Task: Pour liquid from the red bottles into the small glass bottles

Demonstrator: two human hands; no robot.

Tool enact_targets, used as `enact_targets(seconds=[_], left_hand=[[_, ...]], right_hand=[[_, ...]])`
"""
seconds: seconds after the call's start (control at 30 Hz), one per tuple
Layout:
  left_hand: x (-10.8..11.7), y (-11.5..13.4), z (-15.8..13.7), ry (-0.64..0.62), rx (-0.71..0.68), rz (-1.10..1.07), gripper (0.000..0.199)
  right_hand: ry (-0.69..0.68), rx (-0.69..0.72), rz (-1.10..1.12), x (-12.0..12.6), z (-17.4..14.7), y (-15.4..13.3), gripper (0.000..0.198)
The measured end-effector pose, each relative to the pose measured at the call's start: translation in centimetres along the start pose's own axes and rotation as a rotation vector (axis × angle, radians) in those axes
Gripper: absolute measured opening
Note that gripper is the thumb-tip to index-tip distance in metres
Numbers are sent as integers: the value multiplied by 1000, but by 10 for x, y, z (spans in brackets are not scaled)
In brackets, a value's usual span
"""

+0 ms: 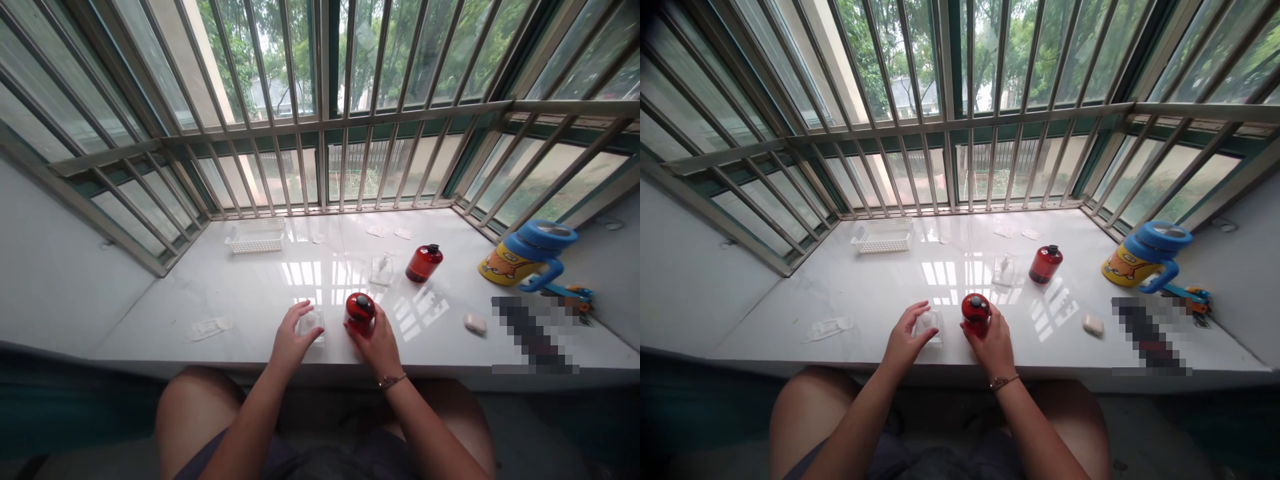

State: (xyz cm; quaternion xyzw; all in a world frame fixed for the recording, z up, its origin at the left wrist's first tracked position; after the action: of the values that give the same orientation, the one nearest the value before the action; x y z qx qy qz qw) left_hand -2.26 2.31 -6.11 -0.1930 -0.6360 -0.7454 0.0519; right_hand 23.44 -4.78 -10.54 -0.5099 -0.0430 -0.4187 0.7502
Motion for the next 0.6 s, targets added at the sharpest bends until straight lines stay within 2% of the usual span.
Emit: enact_targets(seconds=[0.1, 0.3, 0.43, 0.6], left_hand=[[-1, -2, 0, 13, -5, 12, 36], [-3, -22, -1, 52, 55, -124, 35], [-3, -15, -3, 4, -12, -57, 29], [-1, -5, -8, -57, -84, -9, 39]], right_hand=[[-5, -2, 0, 0, 0, 0, 86], [-17, -30, -7, -1, 0, 1, 87], [-15, -30, -10, -1, 0, 1, 88], [-21, -22, -11, -1, 0, 1, 87]])
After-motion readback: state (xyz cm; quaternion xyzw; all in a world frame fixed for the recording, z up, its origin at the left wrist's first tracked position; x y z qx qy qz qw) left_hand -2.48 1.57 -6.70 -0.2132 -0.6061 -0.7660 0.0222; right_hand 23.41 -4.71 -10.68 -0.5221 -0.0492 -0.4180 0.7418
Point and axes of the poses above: each hand's wrist, its own z-axis towards the middle knuckle, its own x-axis out of the back of the hand, y = z × x, the point moved 9 cm from there along z, towards the middle knuckle, and after that the axes turned 4 degrees about x, right-handed, at the moved point
